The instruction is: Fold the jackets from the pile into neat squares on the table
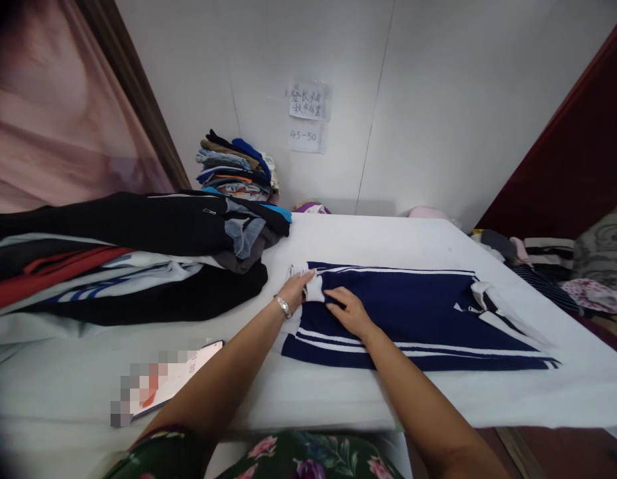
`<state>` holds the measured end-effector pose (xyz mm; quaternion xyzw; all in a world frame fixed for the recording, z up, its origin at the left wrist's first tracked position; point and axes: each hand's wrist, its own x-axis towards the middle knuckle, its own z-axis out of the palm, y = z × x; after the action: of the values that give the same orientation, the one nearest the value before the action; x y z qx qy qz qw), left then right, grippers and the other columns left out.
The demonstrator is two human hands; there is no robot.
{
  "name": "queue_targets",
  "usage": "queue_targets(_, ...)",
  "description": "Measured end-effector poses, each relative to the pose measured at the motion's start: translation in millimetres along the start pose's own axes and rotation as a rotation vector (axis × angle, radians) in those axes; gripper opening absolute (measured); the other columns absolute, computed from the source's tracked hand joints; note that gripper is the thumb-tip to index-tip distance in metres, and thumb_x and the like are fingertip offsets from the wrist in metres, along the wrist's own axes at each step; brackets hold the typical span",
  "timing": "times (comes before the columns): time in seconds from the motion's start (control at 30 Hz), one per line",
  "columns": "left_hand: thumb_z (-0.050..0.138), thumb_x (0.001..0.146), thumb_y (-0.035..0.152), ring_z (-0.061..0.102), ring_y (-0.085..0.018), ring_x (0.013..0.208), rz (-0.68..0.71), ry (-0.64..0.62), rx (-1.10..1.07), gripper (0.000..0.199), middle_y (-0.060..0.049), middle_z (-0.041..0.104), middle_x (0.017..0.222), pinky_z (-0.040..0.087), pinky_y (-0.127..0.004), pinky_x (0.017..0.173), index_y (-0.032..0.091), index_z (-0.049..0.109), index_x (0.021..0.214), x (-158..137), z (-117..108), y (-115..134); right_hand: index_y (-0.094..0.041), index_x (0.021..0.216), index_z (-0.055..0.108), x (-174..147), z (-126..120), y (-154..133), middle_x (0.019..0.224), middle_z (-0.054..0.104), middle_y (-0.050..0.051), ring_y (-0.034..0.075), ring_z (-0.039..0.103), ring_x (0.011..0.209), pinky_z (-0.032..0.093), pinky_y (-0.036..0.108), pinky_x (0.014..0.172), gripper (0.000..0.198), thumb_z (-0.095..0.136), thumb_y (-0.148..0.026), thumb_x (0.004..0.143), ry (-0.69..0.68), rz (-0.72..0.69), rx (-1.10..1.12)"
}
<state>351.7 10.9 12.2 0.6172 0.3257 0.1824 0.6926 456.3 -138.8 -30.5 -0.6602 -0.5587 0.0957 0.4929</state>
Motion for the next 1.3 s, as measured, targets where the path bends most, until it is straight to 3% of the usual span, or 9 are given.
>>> queue_targets(0.2, 0.057, 0.079, 0.014, 0.061, -0.021, 0.106, 0.28, 0.225, 0.423, 0.032, -0.003, 0.069, 0.109, 0.043, -0.036, 0.097, 0.025, 0.066, 0.108, 9, -10, -7, -0.024, 0.122, 0.062, -2, 1, -12, 0.109, 0.062, 0.008, 0.02, 0.056, 0.101, 0.046, 0.037, 0.09, 0.037, 0.049, -0.04, 0.091, -0.151, -0.046, -0.291)
queue_targets(0.4, 0.058, 0.08, 0.02, 0.065, -0.018, 0.088, 0.189, 0.249, 0.622, 0.019, -0.003, 0.072, 0.093, 0.049, -0.027, 0.081, 0.021, 0.07, 0.095, 26, -30, -21, -0.024, 0.122, 0.063, 3, 4, -19, 0.106, 0.065, 0.007, 0.021, 0.057, 0.096, 0.048, 0.038, 0.087, 0.04, 0.048, -0.044, 0.091, -0.216, 0.04, -0.382)
queue_targets(0.53, 0.059, 0.08, 0.025, 0.064, -0.016, 0.084, 0.194, 0.261, 0.62, 0.015, -0.001, 0.072, 0.087, 0.048, -0.025, 0.077, 0.022, 0.07, 0.09, 30, -33, -24, -0.023, 0.109, 0.069, 21, -3, -24, 0.108, 0.067, 0.008, 0.021, 0.06, 0.101, 0.047, 0.038, 0.093, 0.036, 0.044, -0.044, 0.092, -0.078, 0.063, -0.25)
queue_targets(0.63, 0.059, 0.08, 0.027, 0.064, -0.016, 0.083, 0.202, 0.268, 0.626, 0.015, -0.001, 0.071, 0.084, 0.047, -0.025, 0.076, 0.022, 0.069, 0.09, 31, -33, -26, -0.022, 0.121, 0.063, 41, -1, -26, 0.131, 0.057, 0.01, 0.023, 0.048, 0.125, 0.036, 0.043, 0.106, 0.043, 0.04, -0.046, 0.093, 0.068, 0.042, -0.318)
queue_targets(0.73, 0.059, 0.081, 0.03, 0.064, -0.016, 0.08, 0.21, 0.271, 0.627, 0.015, -0.001, 0.07, 0.082, 0.047, -0.025, 0.075, 0.021, 0.068, 0.088, 32, -32, -29, -0.019, 0.138, 0.047, 53, 17, -22, 0.149, 0.037, 0.012, 0.028, 0.025, 0.141, 0.02, 0.052, 0.112, 0.058, 0.038, -0.053, 0.092, -0.119, 0.161, -0.506)
queue_targets(0.83, 0.055, 0.084, 0.031, 0.065, -0.015, 0.082, 0.222, 0.288, 0.623, 0.016, -0.002, 0.071, 0.085, 0.048, -0.024, 0.077, 0.021, 0.067, 0.089, 32, -34, -30, -0.017, 0.146, 0.034, 52, 39, -14, 0.153, 0.028, 0.013, 0.028, 0.018, 0.143, 0.01, 0.054, 0.113, 0.067, 0.031, -0.057, 0.092, -0.358, 0.273, -0.611)
queue_targets(1.03, 0.054, 0.084, 0.041, 0.051, -0.024, 0.122, 0.278, 0.439, 0.71, 0.047, -0.014, 0.056, 0.131, 0.038, -0.034, 0.101, 0.018, 0.052, 0.125, 27, -46, -20, -0.016, 0.149, 0.026, 48, 46, -11, 0.155, 0.022, 0.012, 0.026, 0.014, 0.144, 0.007, 0.05, 0.114, 0.07, 0.026, -0.059, 0.093, -0.379, 0.279, -0.618)
queue_targets(1.17, 0.058, 0.077, 0.056, 0.045, -0.03, 0.129, 0.144, 0.295, 0.738, 0.079, -0.022, 0.044, 0.142, 0.036, -0.038, 0.103, 0.013, 0.034, 0.139, 26, -44, -14, -0.016, 0.148, 0.028, 52, 42, -15, 0.155, 0.022, 0.013, 0.027, 0.014, 0.144, 0.006, 0.052, 0.114, 0.071, 0.027, -0.06, 0.092, -0.376, 0.28, -0.582)
queue_targets(1.3, 0.064, 0.073, 0.051, 0.042, -0.035, 0.131, 0.169, 0.249, 0.864, 0.092, -0.029, 0.037, 0.144, 0.037, -0.042, 0.103, 0.008, 0.025, 0.143, 24, -38, -12, -0.014, 0.147, 0.03, 56, 40, -15, 0.154, 0.025, 0.015, 0.029, 0.016, 0.143, 0.007, 0.054, 0.113, 0.072, 0.027, -0.06, 0.092, -0.369, 0.255, -0.553)
